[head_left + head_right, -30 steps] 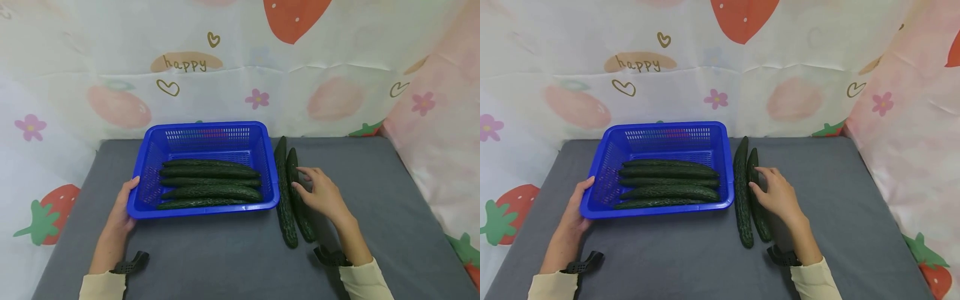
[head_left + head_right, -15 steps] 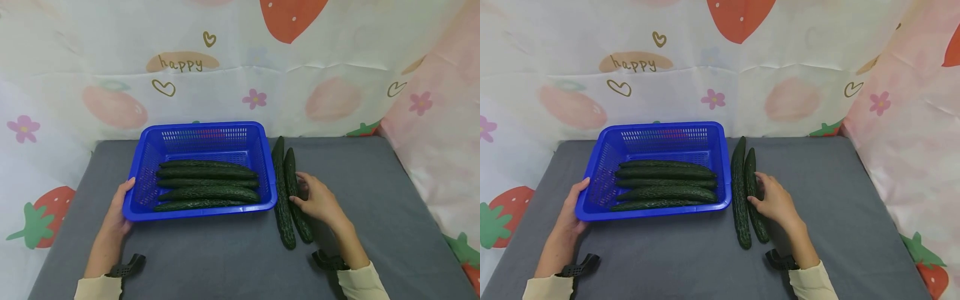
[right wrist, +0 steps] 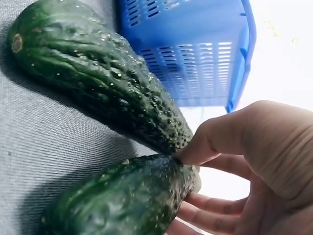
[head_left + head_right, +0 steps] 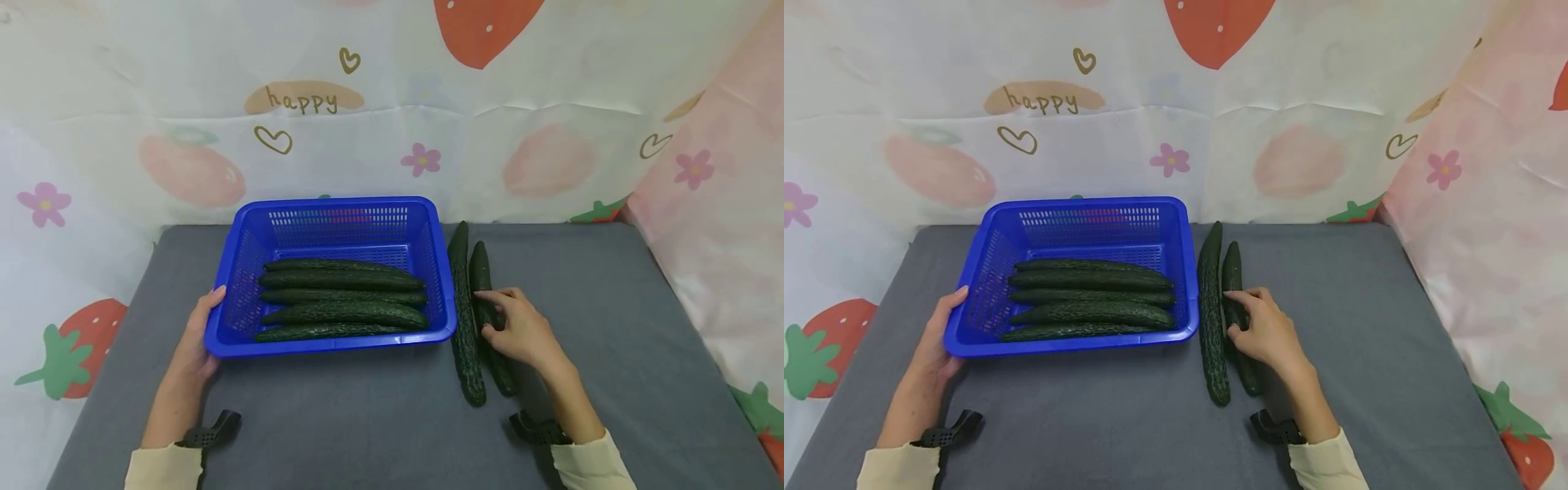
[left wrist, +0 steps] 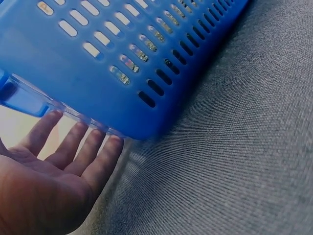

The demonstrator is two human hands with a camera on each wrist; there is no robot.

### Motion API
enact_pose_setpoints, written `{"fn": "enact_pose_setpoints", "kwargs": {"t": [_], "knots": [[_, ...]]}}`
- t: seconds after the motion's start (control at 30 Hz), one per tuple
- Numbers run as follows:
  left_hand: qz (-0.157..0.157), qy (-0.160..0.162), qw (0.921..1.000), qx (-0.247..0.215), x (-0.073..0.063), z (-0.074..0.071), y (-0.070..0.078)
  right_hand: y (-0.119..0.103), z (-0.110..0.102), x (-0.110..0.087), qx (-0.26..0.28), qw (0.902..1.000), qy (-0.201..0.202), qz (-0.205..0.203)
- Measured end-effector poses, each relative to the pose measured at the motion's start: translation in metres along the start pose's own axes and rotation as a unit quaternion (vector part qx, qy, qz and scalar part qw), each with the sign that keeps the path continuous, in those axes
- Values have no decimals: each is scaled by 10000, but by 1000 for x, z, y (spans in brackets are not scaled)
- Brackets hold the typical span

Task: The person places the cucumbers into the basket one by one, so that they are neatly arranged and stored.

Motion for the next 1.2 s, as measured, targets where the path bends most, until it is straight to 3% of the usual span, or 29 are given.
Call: {"fn": "enact_pose_setpoints", "kwargs": {"t": [0.4, 1.2], "knots": [[24, 153, 9998, 123, 2, -3, -1, 1, -4, -3, -493, 9970, 587, 87], [7, 163, 9999, -38, 1, -3, -2, 19, -17, -8, -1084, 9894, 672, 697]]}}
Point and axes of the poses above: each hand's wrist, its own x-axis towards the middle knuckle, its own z-axis out of the palm, y = z × x, the point moved 10 cm from there along x, towards the middle knuckle, and after that the axes turned 6 degrees about -x, right-handed, at the moved point
